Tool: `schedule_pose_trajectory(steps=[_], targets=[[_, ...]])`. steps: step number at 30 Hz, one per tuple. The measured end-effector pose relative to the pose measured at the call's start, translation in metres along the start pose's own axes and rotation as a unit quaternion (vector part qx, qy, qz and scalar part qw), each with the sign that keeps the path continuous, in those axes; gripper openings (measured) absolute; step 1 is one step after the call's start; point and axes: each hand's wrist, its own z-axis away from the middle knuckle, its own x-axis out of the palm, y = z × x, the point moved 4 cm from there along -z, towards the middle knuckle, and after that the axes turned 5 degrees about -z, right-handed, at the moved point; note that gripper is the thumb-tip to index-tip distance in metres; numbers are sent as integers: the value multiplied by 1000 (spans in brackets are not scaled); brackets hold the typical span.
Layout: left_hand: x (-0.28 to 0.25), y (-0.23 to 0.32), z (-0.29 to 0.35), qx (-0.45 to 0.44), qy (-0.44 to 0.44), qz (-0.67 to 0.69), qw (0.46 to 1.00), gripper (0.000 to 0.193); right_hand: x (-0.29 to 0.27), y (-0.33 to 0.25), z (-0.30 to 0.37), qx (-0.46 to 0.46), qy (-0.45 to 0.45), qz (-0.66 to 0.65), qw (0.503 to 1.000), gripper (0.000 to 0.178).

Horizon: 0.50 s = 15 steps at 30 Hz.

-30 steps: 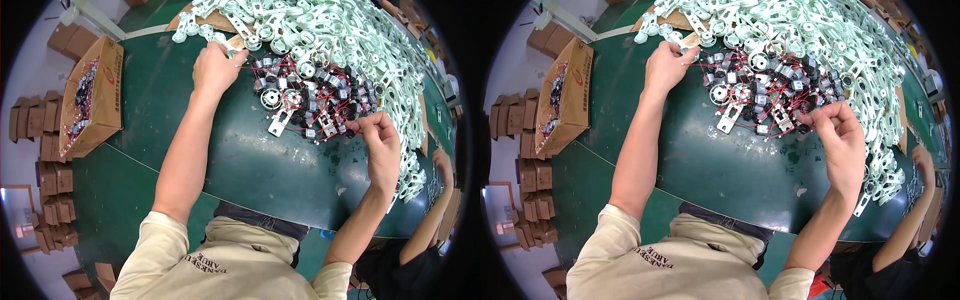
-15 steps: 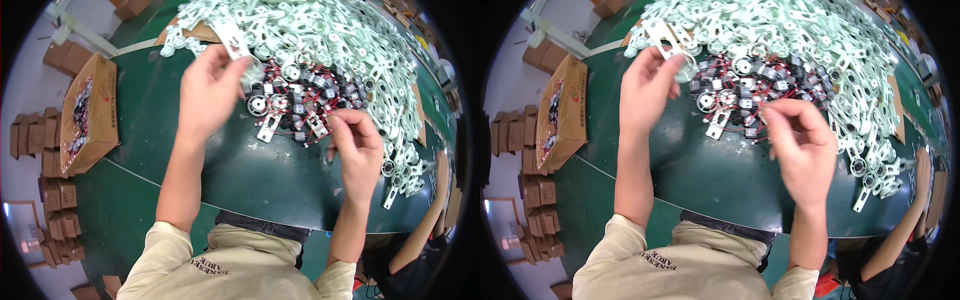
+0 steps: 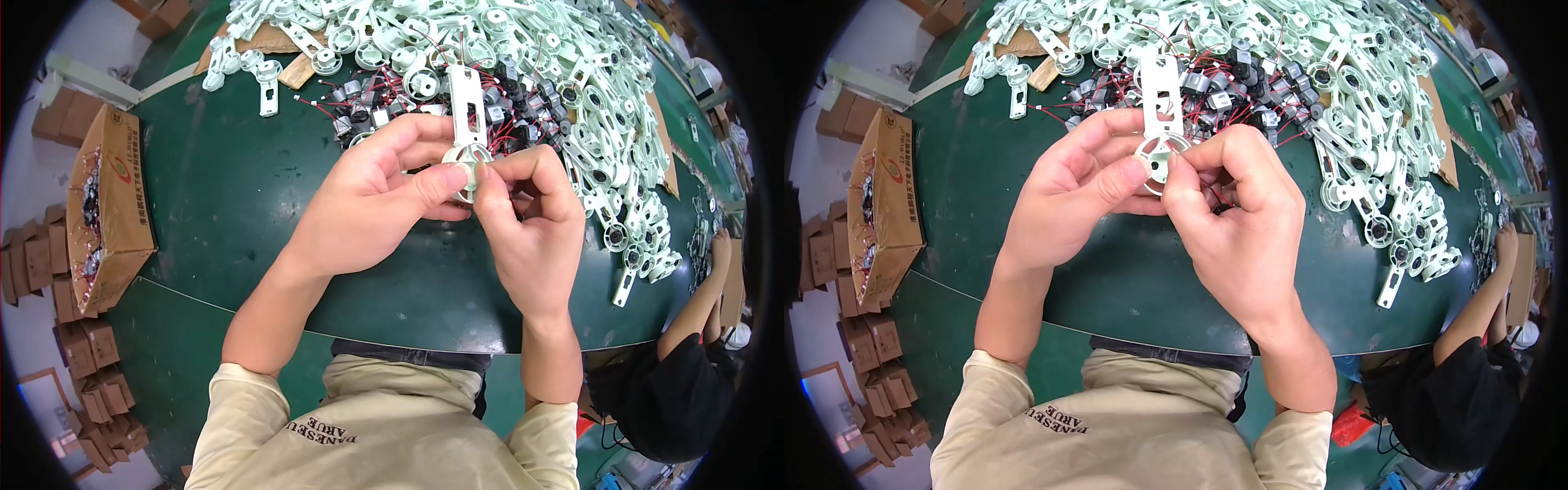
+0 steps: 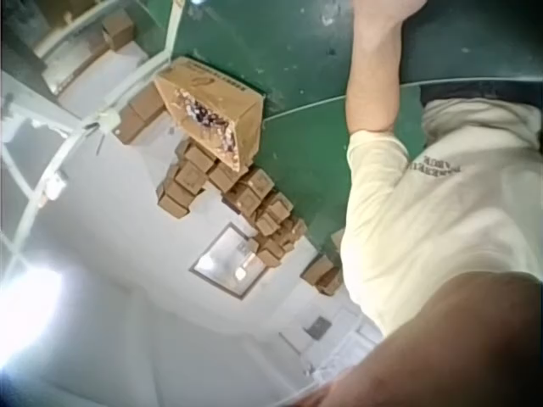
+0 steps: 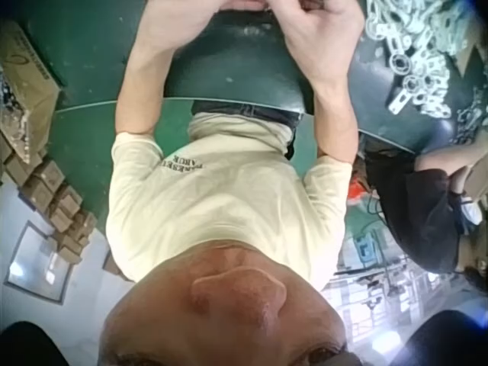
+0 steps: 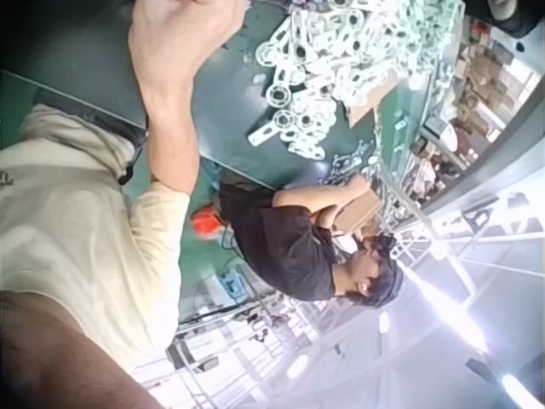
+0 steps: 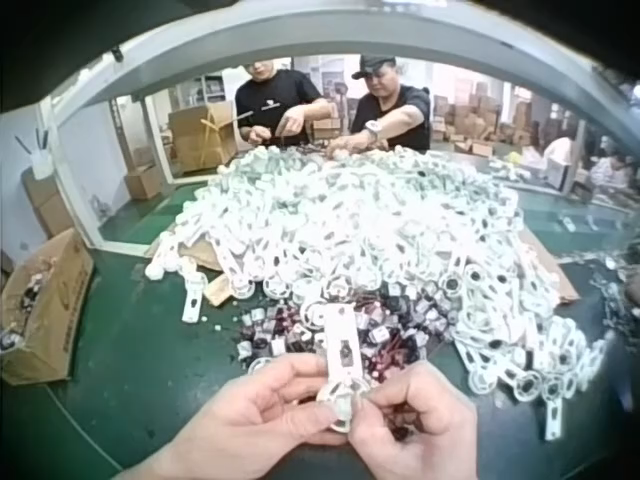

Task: The person assembles small electronic components by hand, inserting small motors and wiring assemblies into white plastic housings at a production workbench.

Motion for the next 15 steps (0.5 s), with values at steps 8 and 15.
schedule_pose_trajectory(steps=[8,15], targets=[[-1,-5,-1,35,-9,-17,999,33,-2,0,0,-16,4,21,1000,14],[1,-6,-3,45,-21,-22,999,34,-3,-1,0,-6,-17,30,999,14]])
